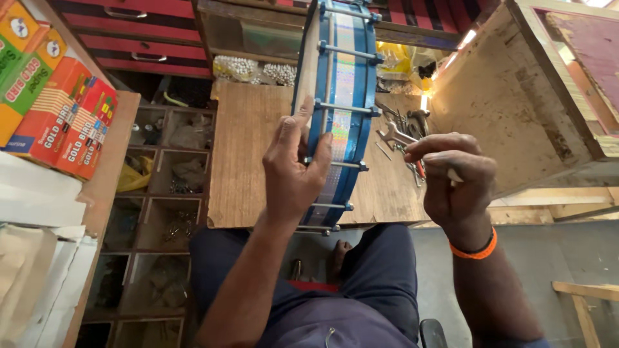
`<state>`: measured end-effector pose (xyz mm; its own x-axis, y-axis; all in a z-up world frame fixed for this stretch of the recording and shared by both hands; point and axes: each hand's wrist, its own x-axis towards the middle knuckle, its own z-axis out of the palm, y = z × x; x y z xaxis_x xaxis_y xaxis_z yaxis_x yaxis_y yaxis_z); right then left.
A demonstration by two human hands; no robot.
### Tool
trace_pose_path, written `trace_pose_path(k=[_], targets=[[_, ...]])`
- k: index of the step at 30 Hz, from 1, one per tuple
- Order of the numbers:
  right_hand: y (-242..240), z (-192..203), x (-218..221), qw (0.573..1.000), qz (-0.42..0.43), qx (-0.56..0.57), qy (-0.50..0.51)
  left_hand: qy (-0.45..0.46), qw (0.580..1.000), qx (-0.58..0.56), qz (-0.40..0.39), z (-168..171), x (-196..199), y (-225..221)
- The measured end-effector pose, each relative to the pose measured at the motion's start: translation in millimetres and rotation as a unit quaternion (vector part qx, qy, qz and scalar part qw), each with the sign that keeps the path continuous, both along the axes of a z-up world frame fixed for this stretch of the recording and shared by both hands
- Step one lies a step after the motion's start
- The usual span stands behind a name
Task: The person assembles and tunes a blue drum instrument by inserting long bolts into the rim and tightening the nuts using a small wrench at a workbench.
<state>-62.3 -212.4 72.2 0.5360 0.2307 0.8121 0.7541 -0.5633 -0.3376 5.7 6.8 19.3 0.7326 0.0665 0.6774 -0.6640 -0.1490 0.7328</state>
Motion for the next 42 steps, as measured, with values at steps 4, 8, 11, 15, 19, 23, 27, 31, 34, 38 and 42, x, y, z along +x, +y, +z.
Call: trace_pose_path(k=[4,8,11,15,19,23,27,31,34,38,42], targets=[[1.6,5.1,12.6,0.994,-0.007,-0.090,-0.065,0.001,1.000,0.003,0.000,-0.6,-0.2,0.3],[5.5,17.7,18.4,0.978,-0.013,-0.178,-0.107,0.000,1.000,-0.003,-0.005,-1.5,-2.0,0.5],[8.3,17.3,17.8,0.943,-0.042,-0.299,-0.144,-0.001,1.000,-0.005,-0.007,-2.0,-2.7,1.3],[13.1,3.0,16.2,0.885,-0.022,-0.414,-0.212,0.003,1.000,0.000,-0.013,-3.1,-0.4,2.1],[2.9,14.7,29.6,0.963,0.032,-0.249,-0.095,0.010,1.000,-0.002,-0.013,-7.0,-1.2,0.9],[-12.7,44.7,68.1,0.963,0.155,0.092,0.202,-0.037,0.999,-0.005,-0.005,-8.4,-9.7,4.9],[-12.9,39.5,93.6,0.819,0.241,0.333,0.401,-0.003,1.000,0.001,-0.001,-6.6,-17.4,10.7],[-15.6,29.2,64.3,0.888,0.170,0.355,0.236,-0.012,1.000,0.007,0.000,-9.0,-14.7,11.3],[-14.7,37.3,28.2,0.972,0.140,0.171,0.079,-0.027,1.000,-0.014,-0.002,-9.7,-11.2,9.4],[3.4,44.3,9.5,0.996,0.045,-0.054,0.047,0.002,1.000,-0.003,-0.005,-9.1,-7.3,7.0],[11.6,42.2,19.6,0.981,0.043,-0.186,-0.036,0.031,0.999,-0.002,-0.016,-8.6,-11.2,9.8]])
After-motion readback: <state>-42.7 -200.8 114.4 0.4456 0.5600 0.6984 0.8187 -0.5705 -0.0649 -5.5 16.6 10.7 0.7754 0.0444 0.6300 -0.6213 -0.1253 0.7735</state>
